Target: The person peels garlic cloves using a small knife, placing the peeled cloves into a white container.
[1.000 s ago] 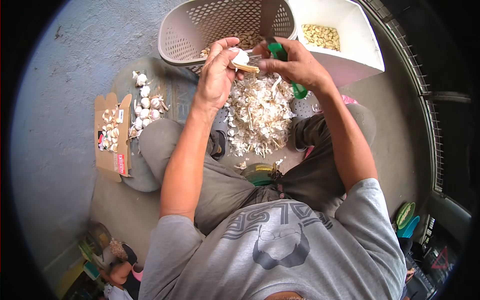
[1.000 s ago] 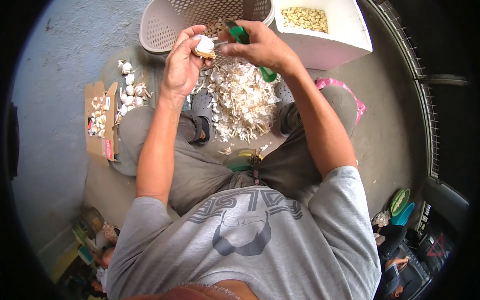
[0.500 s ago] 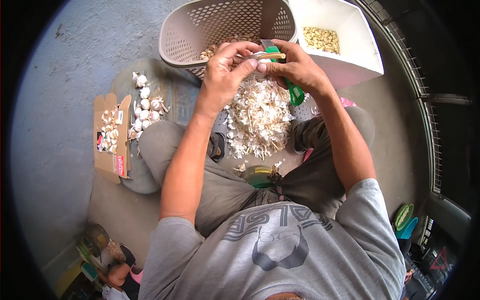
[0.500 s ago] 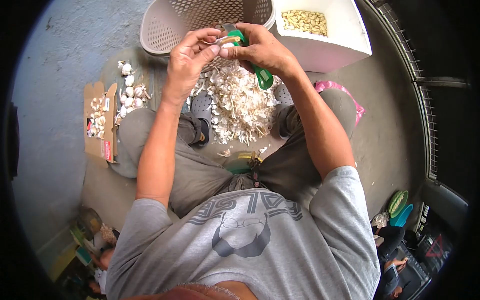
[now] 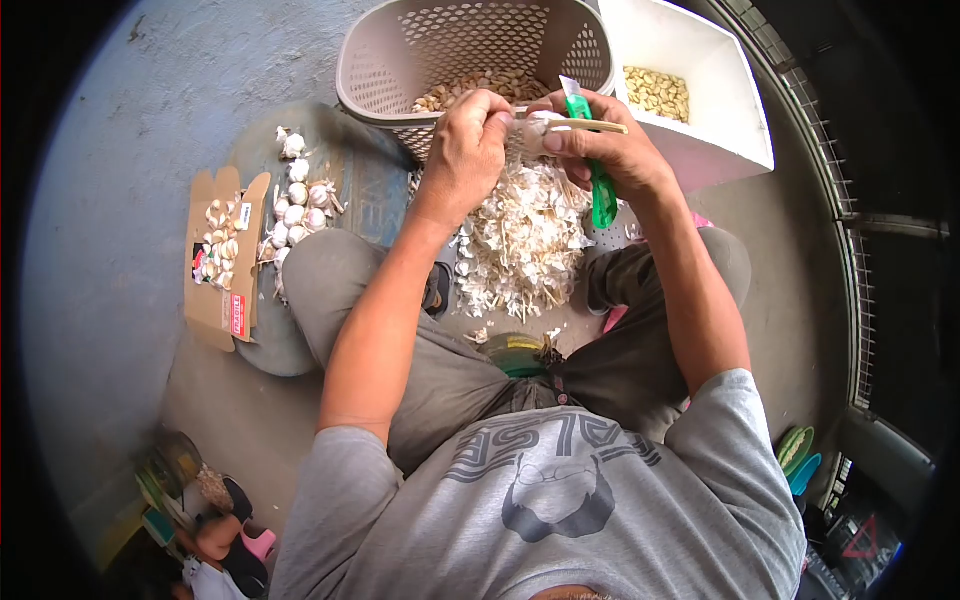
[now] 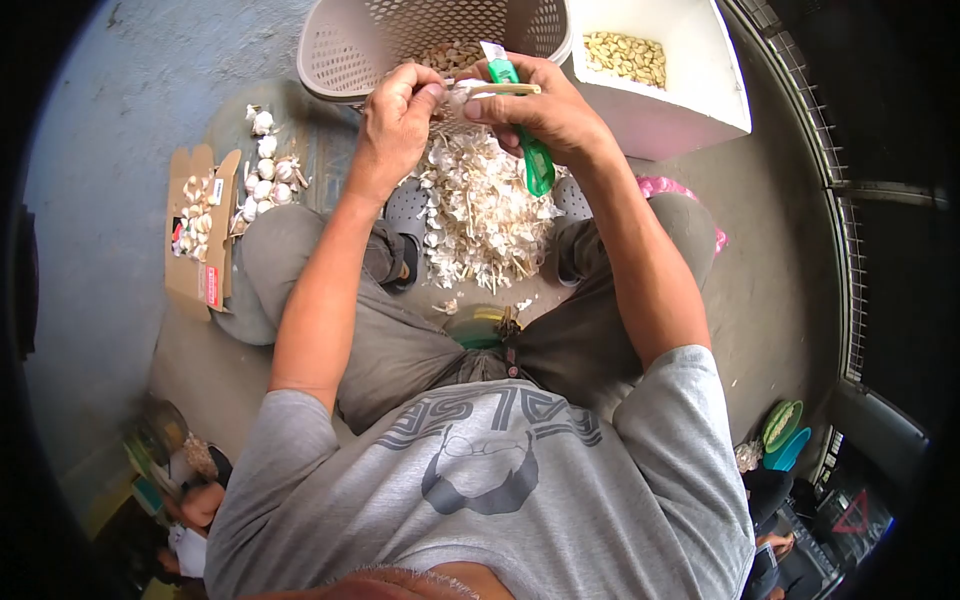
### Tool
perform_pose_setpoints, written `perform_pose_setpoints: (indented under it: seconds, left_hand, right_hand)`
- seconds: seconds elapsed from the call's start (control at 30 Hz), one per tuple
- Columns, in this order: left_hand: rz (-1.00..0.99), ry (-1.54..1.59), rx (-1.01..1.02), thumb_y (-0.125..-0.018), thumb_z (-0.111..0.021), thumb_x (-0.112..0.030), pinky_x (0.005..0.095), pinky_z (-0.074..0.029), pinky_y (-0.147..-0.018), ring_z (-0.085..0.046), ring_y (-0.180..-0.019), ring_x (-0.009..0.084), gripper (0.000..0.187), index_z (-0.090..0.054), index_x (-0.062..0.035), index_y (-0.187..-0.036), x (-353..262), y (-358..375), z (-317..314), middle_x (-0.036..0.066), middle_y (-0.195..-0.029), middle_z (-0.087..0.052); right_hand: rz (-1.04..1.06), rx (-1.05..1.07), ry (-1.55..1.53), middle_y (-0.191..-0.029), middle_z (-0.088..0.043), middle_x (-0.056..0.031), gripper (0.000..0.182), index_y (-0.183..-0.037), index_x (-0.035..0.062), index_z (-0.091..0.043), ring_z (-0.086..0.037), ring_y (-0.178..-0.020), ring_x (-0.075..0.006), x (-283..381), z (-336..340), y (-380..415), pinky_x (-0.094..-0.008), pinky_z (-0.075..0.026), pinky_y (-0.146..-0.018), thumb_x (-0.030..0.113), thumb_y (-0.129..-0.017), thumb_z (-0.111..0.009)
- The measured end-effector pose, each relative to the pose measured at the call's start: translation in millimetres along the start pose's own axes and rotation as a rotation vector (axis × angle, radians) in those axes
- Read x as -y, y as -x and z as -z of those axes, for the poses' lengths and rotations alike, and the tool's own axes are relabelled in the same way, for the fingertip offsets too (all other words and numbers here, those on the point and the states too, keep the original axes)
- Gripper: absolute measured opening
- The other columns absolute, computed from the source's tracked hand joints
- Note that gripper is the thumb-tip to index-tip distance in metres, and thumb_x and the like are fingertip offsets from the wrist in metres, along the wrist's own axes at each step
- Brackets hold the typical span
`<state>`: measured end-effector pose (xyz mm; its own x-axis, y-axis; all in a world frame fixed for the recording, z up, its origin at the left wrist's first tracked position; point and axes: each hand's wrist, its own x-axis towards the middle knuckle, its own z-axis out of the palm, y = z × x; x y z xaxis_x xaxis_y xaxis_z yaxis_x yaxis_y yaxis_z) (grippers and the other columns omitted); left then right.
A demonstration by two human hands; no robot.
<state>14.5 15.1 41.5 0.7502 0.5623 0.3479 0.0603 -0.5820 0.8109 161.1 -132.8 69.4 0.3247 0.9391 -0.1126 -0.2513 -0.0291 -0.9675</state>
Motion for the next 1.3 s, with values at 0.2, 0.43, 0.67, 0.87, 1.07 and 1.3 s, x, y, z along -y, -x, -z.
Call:
perform_pose_setpoints:
  seconds: [0.2,0.43,0.67,0.87,1.07,1.3]
  left_hand:
    - [-0.25,-0.537,0.405,-0.079,-0.061,0.002,0.0495,-0.057,-0.081,-0.072,-0.084,0.0395,0.005,-0.066,0.0033,-0.081,11.0,10.8,4.0,0.028,-0.092,-0.068]
    - [-0.233,-0.185,0.066,-0.094,-0.064,-0.006,0.0423,-0.057,-0.079,-0.073,-0.083,0.0344,0.014,-0.071,0.0056,-0.095,-14.8,7.6,6.0,0.024,-0.094,-0.071]
    - [-0.137,0.257,0.096,-0.091,-0.071,-0.004,0.0325,-0.055,-0.077,-0.07,-0.086,0.0222,0.015,-0.073,0.0053,-0.103,-6.8,1.4,9.2,0.013,-0.096,-0.071]
    - [-0.128,0.165,0.127,-0.093,-0.067,-0.005,0.0339,-0.055,-0.074,-0.068,-0.083,0.0224,0.014,-0.07,0.0058,-0.101,-17.2,2.2,12.0,0.013,-0.093,-0.068]
    - [0.006,0.394,0.175,-0.096,-0.066,-0.008,0.0318,-0.053,-0.074,-0.065,-0.085,0.0179,0.015,-0.069,0.0044,-0.103,-10.8,1.4,7.7,0.009,-0.096,-0.065]
    - [-0.08,0.386,0.173,-0.098,-0.064,-0.011,0.0315,-0.053,-0.077,-0.064,-0.088,0.0172,0.016,-0.069,0.003,-0.104,-9.6,-0.6,6.9,0.008,-0.096,-0.064]
  right_hand:
    - [0.053,-0.041,-0.05,-0.071,-0.062,0.0013,0.047,-0.125,-0.0021,-0.068,-0.052,-0.052,-0.0051,5.9,7.4,4.1,-0.0213,-0.043,-0.047,0.016,-0.084,-0.082]
    - [0.018,-0.074,0.224,-0.07,-0.06,0.0015,0.039,-0.11,-0.0001,-0.068,-0.051,-0.048,-0.0056,2.8,11.0,1.2,-0.0222,-0.039,-0.043,0.027,-0.087,-0.084]
    - [-0.025,0.017,0.218,-0.068,-0.059,0.0011,0.04,-0.102,0.0014,-0.067,-0.052,-0.049,-0.005,-2.7,0.5,-3.6,-0.0215,-0.039,-0.042,0.033,-0.086,-0.086]
    - [-0.067,0.054,0.216,-0.073,-0.064,-0.0007,0.039,-0.104,0.0008,-0.069,-0.052,-0.05,-0.0042,-1.9,0.4,-4.4,-0.0205,-0.041,-0.043,0.031,-0.086,-0.086]
    - [-0.084,0.039,0.175,-0.074,-0.067,-0.0024,0.033,-0.102,0.0014,-0.071,-0.054,-0.051,-0.0052,-4.2,1.5,-1.4,-0.0206,-0.043,-0.044,0.024,-0.083,-0.085]
    - [-0.096,-0.007,0.042,-0.076,-0.067,-0.0022,0.031,-0.101,0.0016,-0.071,-0.055,-0.051,-0.0063,-9.8,5.6,-5.2,-0.0213,-0.043,-0.044,0.025,-0.086,-0.083]
